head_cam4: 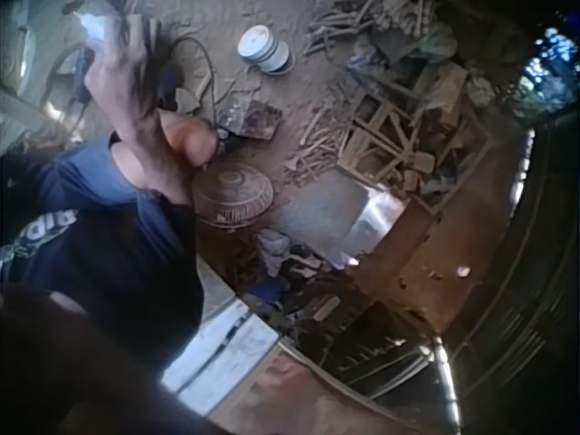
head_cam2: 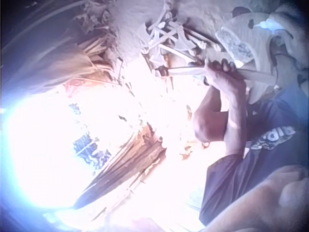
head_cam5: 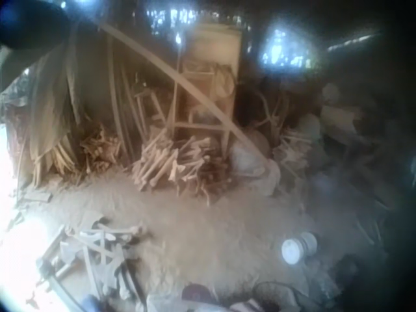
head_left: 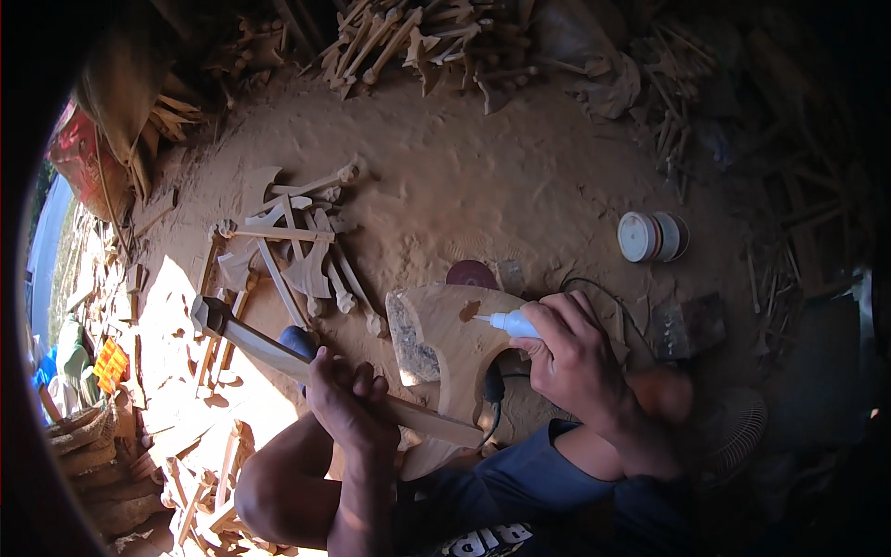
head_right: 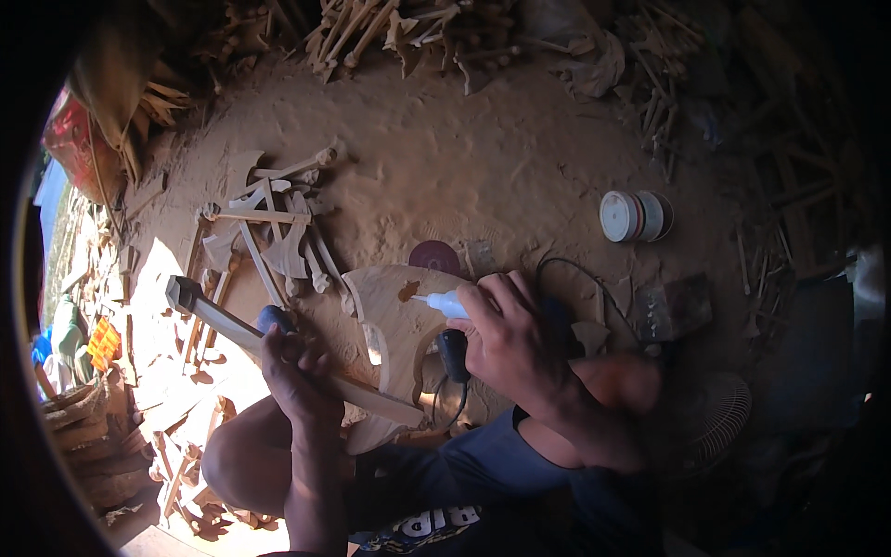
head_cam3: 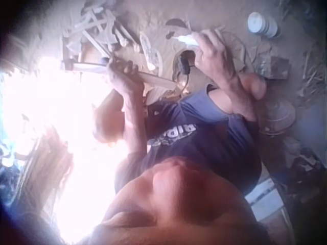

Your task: The person sands the head and handle of a wooden axe using a power sander, applies glue to the joint between the head and handle, and continues sanding the assembled wooden axe.

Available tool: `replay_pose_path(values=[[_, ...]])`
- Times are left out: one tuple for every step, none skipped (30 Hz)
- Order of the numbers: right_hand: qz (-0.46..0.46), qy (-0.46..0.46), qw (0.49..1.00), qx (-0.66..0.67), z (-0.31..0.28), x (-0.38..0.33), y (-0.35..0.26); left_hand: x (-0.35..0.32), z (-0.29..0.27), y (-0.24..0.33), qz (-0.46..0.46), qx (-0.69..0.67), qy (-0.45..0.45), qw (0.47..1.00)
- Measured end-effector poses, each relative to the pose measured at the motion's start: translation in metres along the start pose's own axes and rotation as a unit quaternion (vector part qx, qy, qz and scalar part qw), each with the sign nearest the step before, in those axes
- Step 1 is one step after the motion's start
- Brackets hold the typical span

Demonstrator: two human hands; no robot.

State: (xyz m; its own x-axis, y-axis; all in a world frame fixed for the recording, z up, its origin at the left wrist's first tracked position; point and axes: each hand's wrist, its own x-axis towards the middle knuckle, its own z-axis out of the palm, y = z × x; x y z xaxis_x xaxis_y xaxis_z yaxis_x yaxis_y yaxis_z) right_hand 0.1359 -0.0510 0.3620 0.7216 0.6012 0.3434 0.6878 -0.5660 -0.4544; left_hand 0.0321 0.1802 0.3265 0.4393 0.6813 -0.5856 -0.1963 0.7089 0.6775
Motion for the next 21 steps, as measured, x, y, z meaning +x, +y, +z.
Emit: replay_pose_path(values=[[0.009, 0.005, 1.0, -0.009, 0.0005, -0.0004, 0.0002, 0.0003, -0.0006, 0.0008, 0.003, 0.005, 0.005, 1.0], [0.019, 0.009, 1.0, -0.018, 0.0015, -0.0008, 0.0, 0.0007, -0.0019, 0.0016, 0.004, 0.007, 0.006, 1.0], [0.019, 0.009, 1.0, -0.016, 0.0031, -0.0016, -0.0007, 0.0012, -0.004, 0.0022, 0.004, 0.005, 0.003, 1.0], [0.011, -0.001, 1.0, 0.001, 0.0015, -0.0024, -0.0005, 0.0015, -0.0036, 0.0011, 0.001, 0.003, -0.003, 1.0], [0.004, -0.01, 1.0, 0.018, 0.0002, -0.003, -0.0001, 0.002, -0.004, -0.0002, 0.0, 0.002, -0.005, 1.0], [0.005, -0.009, 1.0, 0.015, 0.0003, -0.003, -0.0004, 0.0026, -0.0048, -0.0016, -0.005, 0.001, -0.013, 1.0], [-0.009, -0.006, 1.0, 0.004, 0.0032, -0.0016, -0.0026, 0.003, -0.0058, -0.0007, -0.006, 0.0, -0.02, 1.0], [-0.022, -0.002, 1.0, -0.007, 0.0047, -0.0009, -0.0038, 0.0021, -0.0045, -0.0003, -0.005, 0.0, -0.02, 1.0], [-0.022, -0.001, 1.0, -0.007, 0.0042, 0.0009, -0.0035, 0.0001, -0.0021, -0.0002, -0.005, -0.003, -0.014, 1.0], [-0.01, 0.005, 1.0, -0.022, 0.0039, 0.0038, -0.0025, -0.0002, -0.0009, -0.0002, -0.006, -0.005, -0.008, 1.0], [0.002, 0.011, 0.999, -0.038, 0.0039, 0.0052, -0.0019, 0.0003, -0.0013, 0.0, -0.006, -0.004, -0.008, 1.0], [0.003, 0.012, 0.999, -0.038, 0.0051, 0.004, -0.0023, 0.0006, -0.0021, 0.0002, -0.006, -0.004, -0.014, 1.0], [-0.015, 0.004, 1.0, -0.018, 0.0067, 0.0024, -0.0022, 0.0006, -0.002, -0.0001, -0.005, -0.005, -0.019, 1.0], [-0.033, -0.004, 0.999, 0.002, 0.0073, 0.0017, -0.0019, 0.0009, -0.0013, -0.0008, -0.005, -0.005, -0.019, 1.0], [-0.033, -0.003, 0.999, 0.002, 0.006, 0.0028, -0.0015, 0.0013, -0.0002, -0.0018, -0.005, -0.004, -0.012, 1.0], [-0.02, 0.001, 1.0, 0.001, 0.0066, 0.0031, -0.0024, 0.0015, -0.002, -0.0015, -0.003, -0.001, -0.002, 1.0], [-0.006, 0.006, 1.0, 0.0, 0.0076, 0.003, -0.003, 0.001, -0.0025, -0.0004, -0.002, 0.0, 0.0, 1.0], [-0.006, 0.005, 1.0, 0.003, 0.0086, 0.0018, -0.0023, 0.0001, -0.0022, 0.0012, -0.001, 0.002, 0.004, 1.0], [0.011, 0.011, 1.0, -0.012, 0.0062, 0.0, -0.0002, -0.0007, -0.0011, 0.0015, -0.003, 0.003, 0.003, 1.0], [0.027, 0.016, 0.999, -0.026, 0.0049, -0.0013, 0.0012, 0.0004, -0.0031, 0.0014, -0.003, 0.002, 0.003, 1.0], [0.026, 0.016, 0.999, -0.027, 0.0053, -0.0024, 0.0021, 0.0024, -0.0066, 0.0013, -0.002, -0.003, -0.007, 1.0]])
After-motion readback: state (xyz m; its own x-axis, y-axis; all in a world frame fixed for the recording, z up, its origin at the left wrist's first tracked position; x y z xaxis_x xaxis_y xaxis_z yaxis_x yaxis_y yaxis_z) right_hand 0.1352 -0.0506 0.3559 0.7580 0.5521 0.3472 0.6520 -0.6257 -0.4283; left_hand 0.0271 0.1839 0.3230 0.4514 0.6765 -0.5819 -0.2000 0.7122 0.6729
